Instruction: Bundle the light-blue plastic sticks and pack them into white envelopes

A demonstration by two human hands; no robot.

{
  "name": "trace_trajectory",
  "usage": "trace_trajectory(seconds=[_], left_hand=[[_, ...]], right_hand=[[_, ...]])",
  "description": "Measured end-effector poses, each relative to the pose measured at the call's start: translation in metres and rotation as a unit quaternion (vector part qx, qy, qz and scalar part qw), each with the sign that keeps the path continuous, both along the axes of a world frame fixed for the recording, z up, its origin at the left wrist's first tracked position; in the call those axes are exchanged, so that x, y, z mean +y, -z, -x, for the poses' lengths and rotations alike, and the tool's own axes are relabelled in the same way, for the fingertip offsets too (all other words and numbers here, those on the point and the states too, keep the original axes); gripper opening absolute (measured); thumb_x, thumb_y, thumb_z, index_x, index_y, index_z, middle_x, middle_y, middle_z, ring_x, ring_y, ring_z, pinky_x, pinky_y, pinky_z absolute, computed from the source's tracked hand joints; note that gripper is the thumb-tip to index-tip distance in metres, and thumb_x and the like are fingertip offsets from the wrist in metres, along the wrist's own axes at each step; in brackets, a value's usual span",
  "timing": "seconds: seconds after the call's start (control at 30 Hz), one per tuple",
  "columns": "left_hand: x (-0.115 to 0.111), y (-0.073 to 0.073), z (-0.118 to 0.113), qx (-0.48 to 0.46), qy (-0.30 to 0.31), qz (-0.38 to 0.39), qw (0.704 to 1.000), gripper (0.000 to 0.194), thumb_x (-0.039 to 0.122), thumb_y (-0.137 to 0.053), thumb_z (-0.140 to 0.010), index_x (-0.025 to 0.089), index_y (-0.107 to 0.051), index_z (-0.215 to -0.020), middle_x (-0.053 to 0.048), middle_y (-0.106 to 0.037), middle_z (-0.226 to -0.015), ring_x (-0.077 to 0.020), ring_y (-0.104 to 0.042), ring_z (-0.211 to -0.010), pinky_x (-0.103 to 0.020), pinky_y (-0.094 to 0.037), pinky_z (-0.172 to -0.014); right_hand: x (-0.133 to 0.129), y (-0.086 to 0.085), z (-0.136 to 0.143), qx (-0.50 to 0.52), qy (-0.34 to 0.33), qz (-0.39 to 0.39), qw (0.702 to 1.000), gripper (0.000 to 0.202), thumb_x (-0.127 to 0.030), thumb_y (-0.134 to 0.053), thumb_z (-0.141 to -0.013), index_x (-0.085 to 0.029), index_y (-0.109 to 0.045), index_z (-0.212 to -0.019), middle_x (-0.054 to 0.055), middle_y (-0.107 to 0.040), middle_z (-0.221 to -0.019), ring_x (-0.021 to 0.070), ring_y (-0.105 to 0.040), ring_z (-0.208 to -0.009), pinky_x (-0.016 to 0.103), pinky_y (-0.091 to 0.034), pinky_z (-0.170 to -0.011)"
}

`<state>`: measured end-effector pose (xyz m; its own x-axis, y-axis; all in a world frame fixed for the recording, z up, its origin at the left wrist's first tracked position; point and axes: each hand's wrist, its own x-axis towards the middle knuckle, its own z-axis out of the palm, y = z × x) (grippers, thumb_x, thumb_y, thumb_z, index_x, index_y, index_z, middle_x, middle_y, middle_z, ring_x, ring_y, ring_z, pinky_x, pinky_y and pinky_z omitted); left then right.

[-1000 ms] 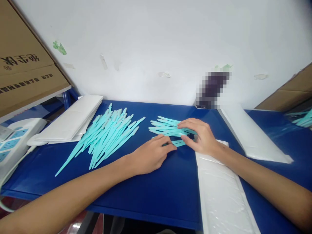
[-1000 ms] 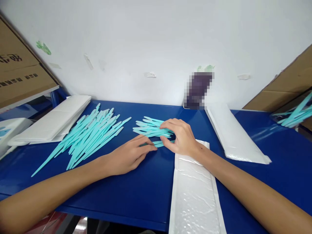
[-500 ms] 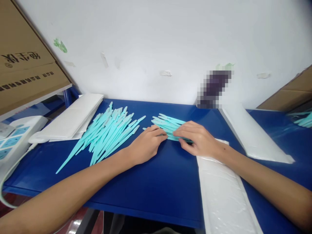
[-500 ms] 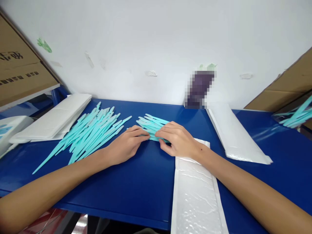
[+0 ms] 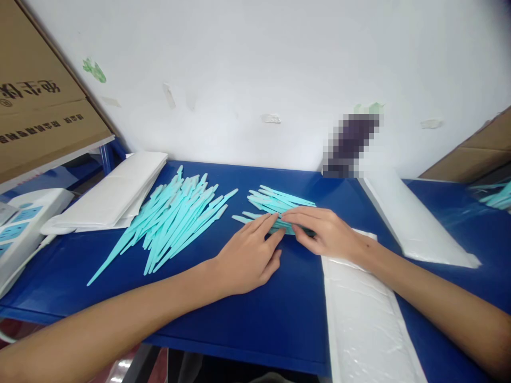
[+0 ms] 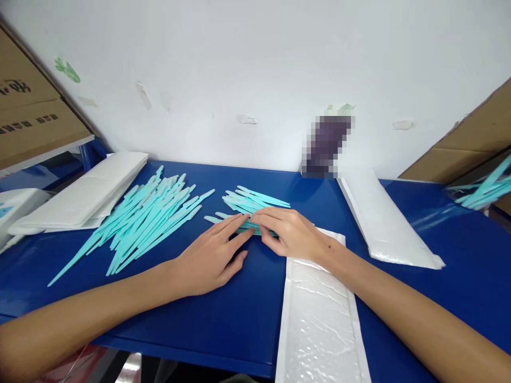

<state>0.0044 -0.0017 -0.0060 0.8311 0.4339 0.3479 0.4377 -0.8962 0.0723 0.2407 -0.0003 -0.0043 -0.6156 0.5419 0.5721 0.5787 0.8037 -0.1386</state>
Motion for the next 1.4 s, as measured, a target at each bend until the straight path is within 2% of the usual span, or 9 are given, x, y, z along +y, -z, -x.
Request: trace_trajectory(seconds=[0.1,0.3,0.43,0.57,0.8,0.93,1.07,1.27,1.4], left_hand=[[0.002,0.0,0.001,0.039,-0.003,0.017,0.999,0.051,0.032,-0.038,-0.105,0.003,-0.049,-0.146,-0.027,-0.043,-0.156,-0.0373,-0.038,-0.149,-0.051,-0.039,-0.12],[0.002,-0.005,0.006,0.093,-0.013,0.045,0.995,0.056,0.041,-0.038,-0.107,0.009,-0.041,-0.154,-0.025,-0.034,-0.162,-0.0372,-0.031,-0.153,-0.052,-0.036,-0.122],[0.001,-0.005,0.008,0.117,-0.034,0.069,0.99,0.069,0.055,-0.032,-0.107,0.01,-0.03,-0.159,-0.022,-0.025,-0.166,-0.0372,-0.024,-0.155,-0.06,-0.025,-0.124],[0.003,-0.006,0.01,0.136,-0.04,0.097,0.985,0.076,0.06,-0.027,-0.106,0.007,-0.026,-0.16,-0.02,-0.017,-0.168,-0.0346,-0.016,-0.158,-0.056,-0.023,-0.125],[0.012,-0.014,0.018,0.144,0.005,0.173,0.974,0.081,0.066,-0.026,-0.104,0.012,-0.019,-0.164,-0.017,-0.009,-0.17,-0.0339,-0.006,-0.159,-0.058,-0.018,-0.127],[0.025,-0.014,0.024,0.151,0.022,0.178,0.972,0.081,0.068,-0.028,-0.103,0.015,-0.018,-0.164,-0.014,-0.01,-0.17,-0.032,-0.007,-0.159,-0.056,-0.015,-0.128],[0.037,-0.011,0.029,0.137,0.001,0.158,0.978,0.083,0.069,-0.032,-0.101,0.017,-0.018,-0.164,-0.014,-0.013,-0.17,-0.0315,-0.01,-0.159,-0.054,-0.014,-0.128],[0.039,-0.014,0.03,0.146,0.01,0.172,0.974,0.08,0.068,-0.032,-0.102,0.023,-0.014,-0.165,-0.012,-0.004,-0.171,-0.0323,-0.004,-0.159,-0.057,-0.01,-0.128],[0.038,-0.014,0.03,0.132,0.028,0.155,0.979,0.077,0.065,-0.034,-0.103,0.023,-0.016,-0.165,-0.011,-0.009,-0.171,-0.03,-0.009,-0.159,-0.051,-0.013,-0.129]], right_hand=[[0.0,0.0,-0.001,0.005,0.027,0.02,0.999,0.027,-0.014,-0.053,-0.095,-0.021,-0.071,-0.114,0.006,-0.078,-0.106,0.0209,-0.075,-0.094,0.033,-0.061,-0.081],[0.002,0.002,0.0,0.02,0.098,0.045,0.994,0.023,-0.017,-0.053,-0.095,-0.019,-0.072,-0.108,0.007,-0.078,-0.105,0.0214,-0.075,-0.092,0.034,-0.06,-0.079],[0.003,0.002,0.0,0.02,0.1,0.046,0.994,0.022,-0.017,-0.052,-0.095,-0.018,-0.072,-0.106,0.007,-0.078,-0.103,0.0216,-0.074,-0.09,0.034,-0.059,-0.077],[0.004,0.002,-0.001,0.024,0.098,0.049,0.994,0.022,-0.016,-0.053,-0.095,-0.018,-0.071,-0.106,0.007,-0.077,-0.102,0.0218,-0.072,-0.091,0.036,-0.058,-0.079],[0.005,0.003,-0.002,0.015,0.104,0.076,0.992,0.024,-0.018,-0.052,-0.096,-0.019,-0.071,-0.11,0.008,-0.076,-0.109,0.0228,-0.072,-0.099,0.038,-0.058,-0.085],[0.005,0.004,-0.002,0.01,0.106,0.074,0.991,0.024,-0.018,-0.052,-0.096,-0.019,-0.071,-0.111,0.008,-0.076,-0.11,0.023,-0.072,-0.1,0.039,-0.058,-0.085],[0.006,0.003,-0.003,0.009,0.103,0.083,0.991,0.025,-0.018,-0.054,-0.095,-0.02,-0.071,-0.113,0.009,-0.076,-0.113,0.0239,-0.072,-0.1,0.041,-0.059,-0.086],[0.007,0.004,-0.002,-0.013,0.094,0.096,0.991,0.028,-0.023,-0.055,-0.095,-0.02,-0.07,-0.119,0.009,-0.074,-0.121,0.0272,-0.068,-0.113,0.049,-0.055,-0.098],[0.008,0.005,-0.002,-0.022,0.098,0.093,0.991,0.028,-0.024,-0.057,-0.096,-0.021,-0.071,-0.12,0.009,-0.073,-0.124,0.0279,-0.067,-0.117,0.053,-0.051,-0.105]])
